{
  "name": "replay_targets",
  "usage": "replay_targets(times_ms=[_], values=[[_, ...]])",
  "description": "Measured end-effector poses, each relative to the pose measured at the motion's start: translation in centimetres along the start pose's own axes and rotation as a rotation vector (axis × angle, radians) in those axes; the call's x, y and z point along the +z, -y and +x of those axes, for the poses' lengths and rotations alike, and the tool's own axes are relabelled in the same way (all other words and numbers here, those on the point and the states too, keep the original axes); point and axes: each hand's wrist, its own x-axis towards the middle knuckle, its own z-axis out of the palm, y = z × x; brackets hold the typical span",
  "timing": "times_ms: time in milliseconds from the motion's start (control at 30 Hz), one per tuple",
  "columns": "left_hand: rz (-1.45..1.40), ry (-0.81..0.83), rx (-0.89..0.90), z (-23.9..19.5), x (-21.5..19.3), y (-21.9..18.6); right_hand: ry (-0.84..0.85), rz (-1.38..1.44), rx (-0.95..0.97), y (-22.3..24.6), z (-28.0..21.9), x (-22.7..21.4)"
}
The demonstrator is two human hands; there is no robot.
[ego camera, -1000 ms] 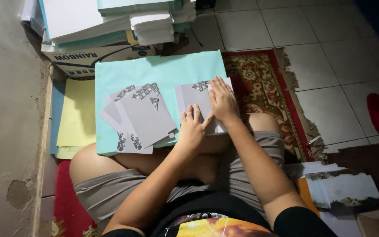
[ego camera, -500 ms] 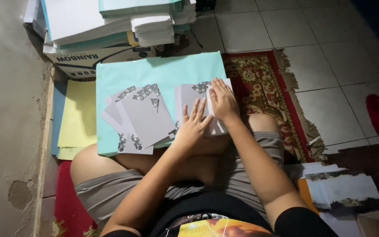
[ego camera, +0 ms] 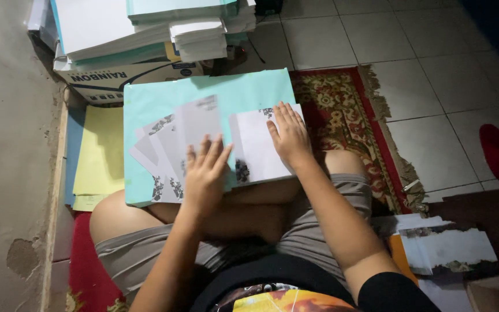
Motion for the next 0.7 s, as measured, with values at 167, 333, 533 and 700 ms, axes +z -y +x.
replay_targets(times_ms=[167,333,533,700], values=[[-0.012,0.154,-0.094,-2.9,0.4,2.3,0.004,-0.012,-0.001,-0.3,0.0,0.5],[0.013,0.285,-0.09,0.6,-1.5,-1.3,-0.039,-0.03,-0.015,-0.7,-0.1,1.0],[-0.125,0.129,0.026,5.5,4.4,-5.9,-0.085,-0.021,-0.05,-3.0,0.4,3.6],[-0.138,0.264,-0.103,6.8,7.0,-7.8,-0.174,0.777,0.131,-4.6,0.2,1.0]])
